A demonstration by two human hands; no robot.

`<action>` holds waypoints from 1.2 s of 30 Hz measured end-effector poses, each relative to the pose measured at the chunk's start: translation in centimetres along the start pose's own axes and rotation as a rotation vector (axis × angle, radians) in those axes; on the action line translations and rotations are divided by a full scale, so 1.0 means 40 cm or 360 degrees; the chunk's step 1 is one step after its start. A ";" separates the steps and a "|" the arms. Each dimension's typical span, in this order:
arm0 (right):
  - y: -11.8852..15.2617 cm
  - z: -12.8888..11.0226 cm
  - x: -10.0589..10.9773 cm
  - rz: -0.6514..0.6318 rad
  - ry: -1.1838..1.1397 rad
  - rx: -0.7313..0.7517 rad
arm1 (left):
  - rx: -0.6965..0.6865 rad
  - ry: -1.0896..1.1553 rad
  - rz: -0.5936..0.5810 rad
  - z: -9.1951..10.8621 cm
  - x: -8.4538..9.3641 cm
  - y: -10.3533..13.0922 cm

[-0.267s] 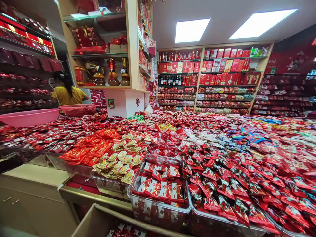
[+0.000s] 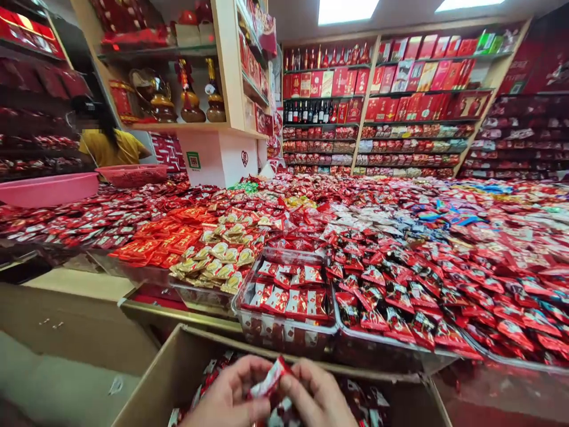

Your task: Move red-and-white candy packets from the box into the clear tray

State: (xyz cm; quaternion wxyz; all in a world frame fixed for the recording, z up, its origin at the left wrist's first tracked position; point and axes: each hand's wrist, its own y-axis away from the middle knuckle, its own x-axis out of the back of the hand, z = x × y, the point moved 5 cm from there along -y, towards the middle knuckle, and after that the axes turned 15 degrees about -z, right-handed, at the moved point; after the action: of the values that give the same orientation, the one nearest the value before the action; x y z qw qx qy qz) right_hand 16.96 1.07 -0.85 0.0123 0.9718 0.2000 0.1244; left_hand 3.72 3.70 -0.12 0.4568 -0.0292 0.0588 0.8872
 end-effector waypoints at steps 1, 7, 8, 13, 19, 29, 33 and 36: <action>0.002 -0.001 0.008 0.0038 -0.0190 0.0015 | -0.0036 0.0091 0.0082 0.012 -0.005 -0.006; 0.015 -0.025 0.034 0.0111 -0.0729 0.0019 | -0.0048 0.0256 0.0317 0.061 -0.032 -0.027; 0.016 -0.029 0.037 0.0120 -0.0755 0.0036 | -0.0052 0.0296 0.0349 0.061 -0.034 -0.027; 0.014 -0.047 0.050 0.0166 -0.0852 0.0120 | -0.0133 0.0524 0.0366 0.062 -0.046 -0.028; 0.021 -0.069 0.074 0.0252 -0.0794 0.0241 | 0.0118 0.0950 -0.0078 0.060 -0.082 -0.036; 0.071 -0.070 0.091 0.0356 -0.1018 0.0283 | -0.0179 -0.0038 -0.0066 0.140 -0.039 -0.044; 0.057 -0.049 0.089 0.0452 -0.0888 0.0242 | -0.0231 -0.0132 -0.0092 0.125 -0.032 -0.052; 0.043 -0.036 0.079 0.0302 -0.0798 0.0281 | -0.0335 -0.0016 -0.0093 0.118 -0.029 -0.058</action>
State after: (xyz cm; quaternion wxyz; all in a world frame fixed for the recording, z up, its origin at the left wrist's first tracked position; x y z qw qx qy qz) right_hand 20.07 0.67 1.43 -0.0349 0.9839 0.1088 -0.1371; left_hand 6.28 4.73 4.49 0.4772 -0.0742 -0.0378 0.8749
